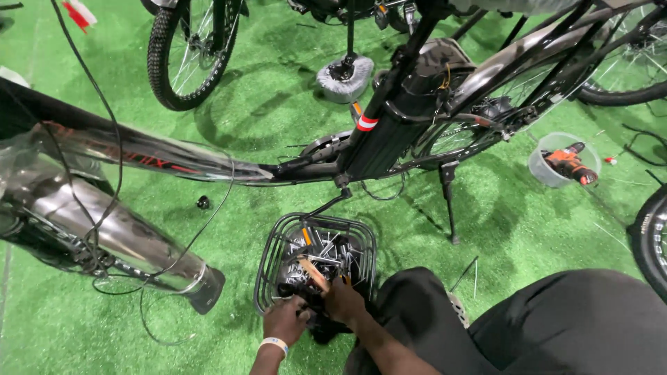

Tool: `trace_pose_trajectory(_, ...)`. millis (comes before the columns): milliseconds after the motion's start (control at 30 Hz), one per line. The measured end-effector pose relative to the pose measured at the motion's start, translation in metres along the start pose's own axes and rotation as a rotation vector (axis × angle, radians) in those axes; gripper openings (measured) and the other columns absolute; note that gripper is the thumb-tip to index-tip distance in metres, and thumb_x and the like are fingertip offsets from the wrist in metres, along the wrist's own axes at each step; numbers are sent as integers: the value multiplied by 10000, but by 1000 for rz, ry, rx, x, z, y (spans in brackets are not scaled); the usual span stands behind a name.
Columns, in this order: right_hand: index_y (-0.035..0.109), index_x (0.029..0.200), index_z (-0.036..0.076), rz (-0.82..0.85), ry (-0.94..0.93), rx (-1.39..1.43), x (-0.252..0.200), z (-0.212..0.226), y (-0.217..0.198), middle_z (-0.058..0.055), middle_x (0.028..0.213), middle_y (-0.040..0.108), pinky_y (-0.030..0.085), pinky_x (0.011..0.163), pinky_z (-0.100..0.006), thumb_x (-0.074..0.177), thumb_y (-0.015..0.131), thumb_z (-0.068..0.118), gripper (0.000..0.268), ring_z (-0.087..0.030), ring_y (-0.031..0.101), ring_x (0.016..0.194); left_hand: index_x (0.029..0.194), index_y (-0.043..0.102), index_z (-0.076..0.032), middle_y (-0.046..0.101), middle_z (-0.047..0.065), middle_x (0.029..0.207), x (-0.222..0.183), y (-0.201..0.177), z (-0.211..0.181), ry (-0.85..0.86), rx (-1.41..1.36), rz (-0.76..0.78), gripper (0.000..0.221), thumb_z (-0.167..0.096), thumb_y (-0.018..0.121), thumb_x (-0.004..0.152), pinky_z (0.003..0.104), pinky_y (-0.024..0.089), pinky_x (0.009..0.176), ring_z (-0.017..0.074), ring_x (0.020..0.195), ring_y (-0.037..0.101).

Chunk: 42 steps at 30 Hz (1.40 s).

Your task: Repairing and adjusting components of an electric bicycle using hand tools

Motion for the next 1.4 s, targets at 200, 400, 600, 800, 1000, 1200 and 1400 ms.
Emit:
trace_pose_trajectory(200,759,1075,87,158,-327,677,-2,2,-9,68,692,604,373,489,-236,820,597,62,303,-62,456,554,924,675,-238,713,0,928,4,31,12,46,-93,-99,192,-350,666,768,438,496,792,288,881,644)
trace_pose_trajectory(400,673,1008,-77,88,-225,115,-56,21,-51,-40,759,674,421,672,-123,867,588,152,282,-37,615,775,1023,686,-168,716,116,1077,8,16,16,-166,-249,182,297,-378,663,813,472,508,968,345,1113,638)
trace_pose_trajectory(600,596,1265,72,607,-315,-435,-19,10,-70,-138,1046,694,535,864,-287,791,782,370,590,-275,668,985,1181,631,-184,676,102,1191,71,35,40,-297,-560,-1,403,-392,649,837,444,475,1013,291,1194,587)
trace_pose_trajectory(800,678,900,-22,443,385,941,-66,21,-111,-143,539,566,379,438,-206,852,654,290,317,-171,555,436,977,749,-93,713,200,981,128,109,44,-485,-1211,-384,253,-210,553,867,494,568,787,401,995,641)
trace_pose_trajectory(1000,734,729,-22,331,43,583,-81,38,-127,-45,564,560,278,435,-279,866,659,205,275,-128,412,457,1093,676,26,669,252,1122,99,146,-31,-534,-1288,-459,240,-91,618,892,494,496,956,416,1117,597)
trace_pose_trajectory(1200,726,1148,86,376,10,546,-66,6,-107,-189,1011,661,572,591,-406,711,451,48,517,-293,670,885,885,700,73,715,252,867,159,169,-53,-307,-1063,-757,408,-334,672,889,496,525,810,426,896,659)
trace_pose_trajectory(1400,724,1146,5,386,-38,514,-98,43,-135,-303,1119,659,522,870,-477,731,549,94,459,-420,614,1067,625,571,-143,508,-18,509,207,240,-38,-484,-363,-1457,255,-186,628,870,256,403,446,172,482,541)
Point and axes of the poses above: each hand's wrist, its own x-axis towards the middle knuckle, its own y-axis out of the palm, z = x × y, the point moved 4 cm from there along x, towards the middle knuckle
